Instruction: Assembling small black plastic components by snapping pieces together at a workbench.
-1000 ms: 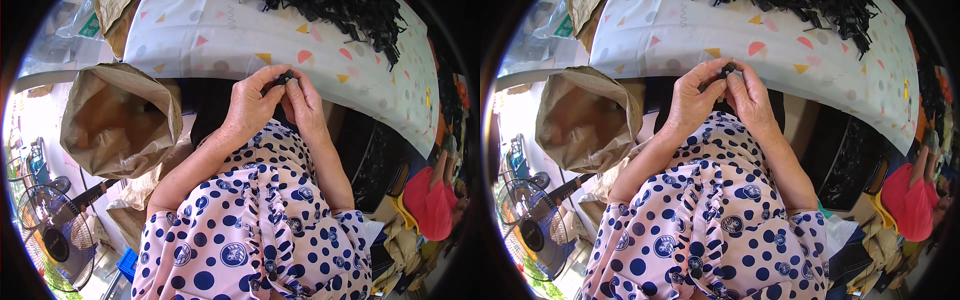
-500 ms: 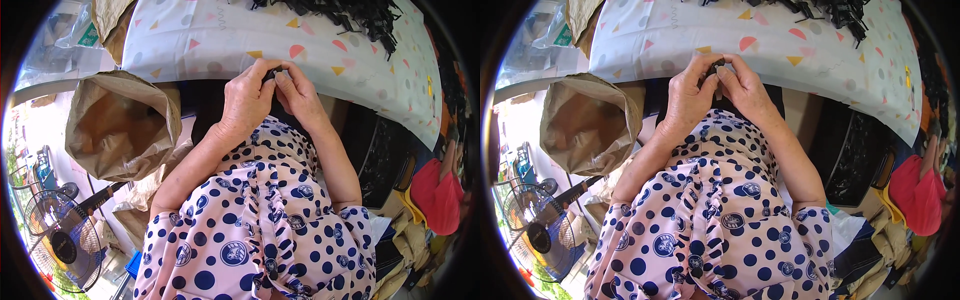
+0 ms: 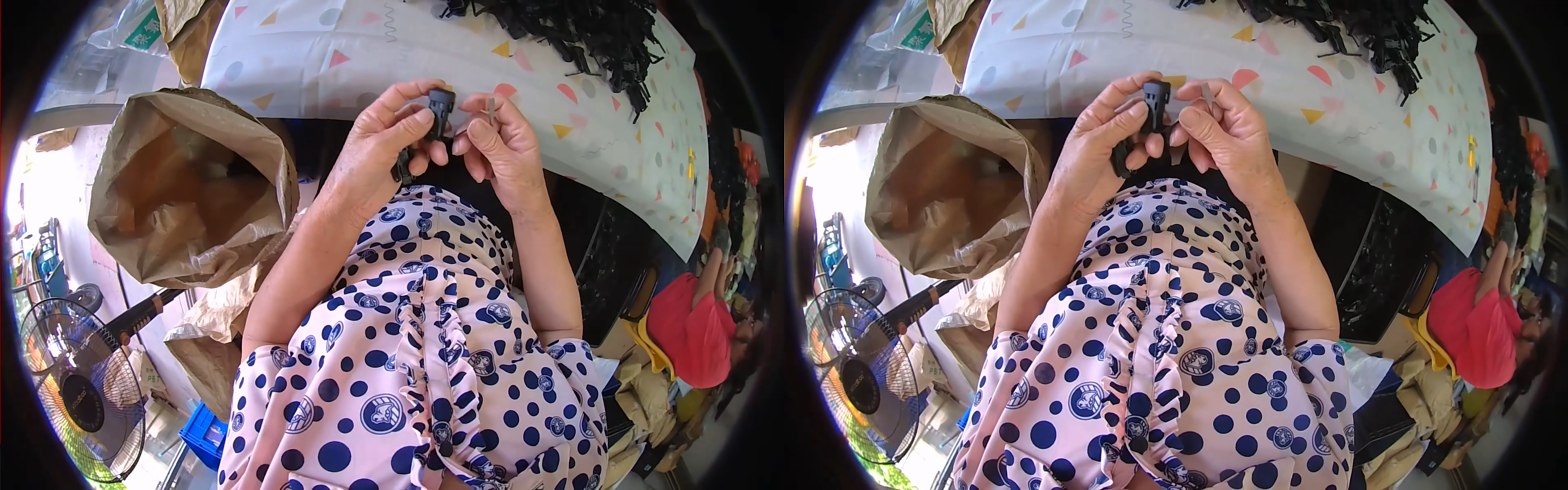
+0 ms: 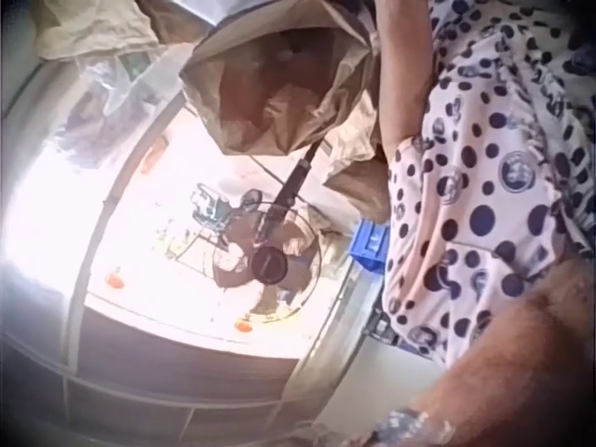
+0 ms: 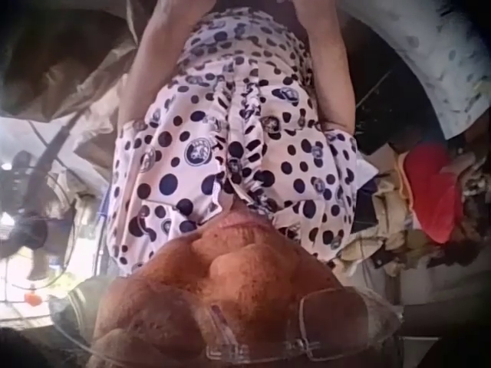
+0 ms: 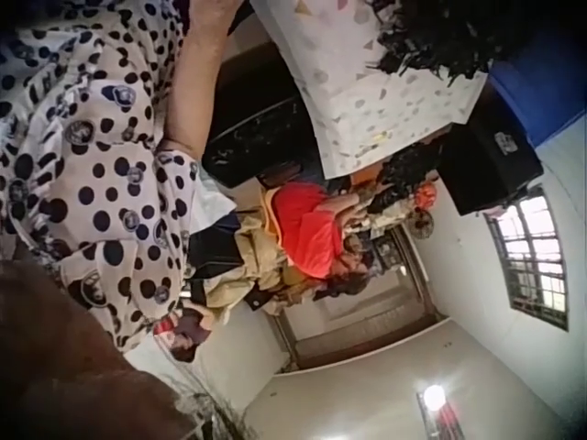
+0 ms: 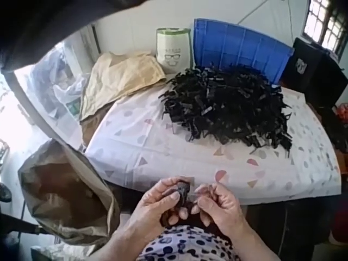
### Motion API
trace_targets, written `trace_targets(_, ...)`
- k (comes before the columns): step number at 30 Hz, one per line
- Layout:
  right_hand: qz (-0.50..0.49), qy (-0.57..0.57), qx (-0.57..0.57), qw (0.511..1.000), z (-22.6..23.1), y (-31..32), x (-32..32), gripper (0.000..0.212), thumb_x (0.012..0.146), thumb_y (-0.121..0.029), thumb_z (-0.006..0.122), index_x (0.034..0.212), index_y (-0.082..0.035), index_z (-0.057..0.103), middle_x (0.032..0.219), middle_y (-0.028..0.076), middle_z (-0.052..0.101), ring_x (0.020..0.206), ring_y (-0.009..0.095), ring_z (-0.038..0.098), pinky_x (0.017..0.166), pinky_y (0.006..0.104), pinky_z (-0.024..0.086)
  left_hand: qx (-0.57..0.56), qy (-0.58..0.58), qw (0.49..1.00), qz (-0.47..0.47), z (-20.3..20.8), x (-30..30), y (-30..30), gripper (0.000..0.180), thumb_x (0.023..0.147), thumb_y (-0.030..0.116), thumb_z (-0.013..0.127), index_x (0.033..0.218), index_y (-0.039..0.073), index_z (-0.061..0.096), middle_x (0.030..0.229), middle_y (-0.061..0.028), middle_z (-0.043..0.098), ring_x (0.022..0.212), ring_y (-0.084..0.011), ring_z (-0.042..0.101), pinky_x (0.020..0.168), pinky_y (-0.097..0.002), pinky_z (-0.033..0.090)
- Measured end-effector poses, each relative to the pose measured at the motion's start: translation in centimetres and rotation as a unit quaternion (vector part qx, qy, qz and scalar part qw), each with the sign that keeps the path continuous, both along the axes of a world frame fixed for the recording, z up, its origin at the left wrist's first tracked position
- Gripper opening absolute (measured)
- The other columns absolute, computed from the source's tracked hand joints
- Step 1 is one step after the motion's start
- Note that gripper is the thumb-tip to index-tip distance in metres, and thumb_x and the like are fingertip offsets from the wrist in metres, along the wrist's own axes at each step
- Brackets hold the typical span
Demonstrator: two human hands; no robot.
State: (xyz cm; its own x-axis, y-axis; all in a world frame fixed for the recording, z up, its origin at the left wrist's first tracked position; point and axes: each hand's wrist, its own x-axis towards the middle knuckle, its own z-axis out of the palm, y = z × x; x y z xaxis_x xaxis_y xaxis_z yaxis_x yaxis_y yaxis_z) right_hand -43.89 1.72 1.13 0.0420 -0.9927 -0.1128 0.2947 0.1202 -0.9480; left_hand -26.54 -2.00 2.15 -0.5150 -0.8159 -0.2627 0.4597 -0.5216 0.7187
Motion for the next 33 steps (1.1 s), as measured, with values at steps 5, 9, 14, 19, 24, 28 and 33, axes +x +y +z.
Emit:
trace_targets(5, 0.043, -0.060, 0.038, 0.997, -0.4, -0.9, -0.1, 0.024, 0.087, -0.026, 0.067, 0.102, -0.009, 0.058, 0.066, -0.006, 0.049, 0.047, 0.002, 0.039, 0.041, 0.0159, 0.024, -0.024, -0.038, 0.999, -0.019, 0.0, -0.2, 0.5, 0.029, 0.092, 0.006, 0.053, 0.121, 0.005, 0.056, 0.086, -0.0037, 0.059, 0.064, -0.0093, 0.060, 0.049, -0.0171, 0.041)
trace_targets(9, 0.047, -0.018, 0.056, 0.997, -0.8, -0.8, -0.3, 0.021, 0.087, -0.025, 0.068, 0.097, -0.008, 0.059, 0.064, -0.008, 0.045, 0.047, 0.001, 0.035, 0.041, 0.0163, 0.022, -0.121, -0.135, 0.982, -0.053, -0.3, 0.0, 0.5, 0.032, 0.091, 0.005, 0.053, 0.123, 0.006, 0.053, 0.087, -0.0024, 0.058, 0.063, -0.0080, 0.059, 0.049, -0.0162, 0.040)
trace_targets(14, 0.034, 0.079, 0.043, 0.995, -0.9, 0.0, -0.2, 0.019, 0.090, -0.026, 0.063, 0.095, -0.008, 0.060, 0.063, -0.008, 0.043, 0.049, 0.001, 0.034, 0.043, 0.0171, 0.023, -0.323, -0.308, 0.891, -0.081, -0.7, -1.0, 1.0, 0.038, 0.087, 0.001, 0.056, 0.123, 0.005, 0.047, 0.073, -0.0068, 0.058, 0.060, -0.0125, 0.057, 0.056, -0.0253, 0.047)
trace_targets(19, 0.025, 0.082, 0.043, 0.995, 0.2, 1.7, -0.4, 0.027, 0.097, -0.032, 0.051, 0.097, -0.006, 0.058, 0.064, -0.008, 0.043, 0.050, 0.001, 0.033, 0.044, 0.0172, 0.023, -0.287, -0.265, 0.916, -0.088, -0.3, -1.8, 0.9, 0.034, 0.088, -0.003, 0.051, 0.120, 0.003, 0.044, 0.073, -0.0057, 0.055, 0.059, -0.0107, 0.055, 0.056, -0.0248, 0.046)
trace_targets(24, 0.021, 0.123, 0.030, 0.992, -0.2, 2.3, -1.1, 0.027, 0.100, -0.028, 0.045, 0.101, -0.003, 0.055, 0.065, -0.006, 0.042, 0.053, 0.001, 0.034, 0.046, 0.0168, 0.025, -0.275, -0.265, 0.916, -0.124, -0.1, -2.9, 0.6, 0.028, 0.089, -0.007, 0.049, 0.115, 0.003, 0.043, 0.077, -0.0027, 0.051, 0.060, -0.0076, 0.052, 0.055, -0.0210, 0.043)
trace_targets(28, 0.023, 0.129, 0.018, 0.991, -1.3, 2.7, -1.7, 0.020, 0.100, -0.021, 0.043, 0.102, -0.004, 0.054, 0.066, -0.005, 0.043, 0.056, 0.002, 0.037, 0.049, 0.0175, 0.030, -0.287, -0.301, 0.899, -0.136, 0.0, -3.8, 0.7, 0.022, 0.087, -0.004, 0.050, 0.107, 0.003, 0.042, 0.073, -0.0066, 0.053, 0.058, -0.0116, 0.053, 0.054, -0.0252, 0.044)
trace_targets(33, -0.006, 0.129, -0.014, 0.992, -2.8, 2.9, -1.4, 0.017, 0.100, -0.018, 0.044, 0.102, -0.005, 0.054, 0.068, -0.005, 0.043, 0.058, 0.004, 0.040, 0.053, 0.0180, 0.034, -0.394, -0.423, 0.808, -0.113, -0.3, -4.8, 1.0, 0.027, 0.084, -0.001, 0.053, 0.108, 0.003, 0.040, 0.081, -0.0219, 0.058, 0.075, -0.0410, 0.060, 0.065, -0.0445, 0.047)
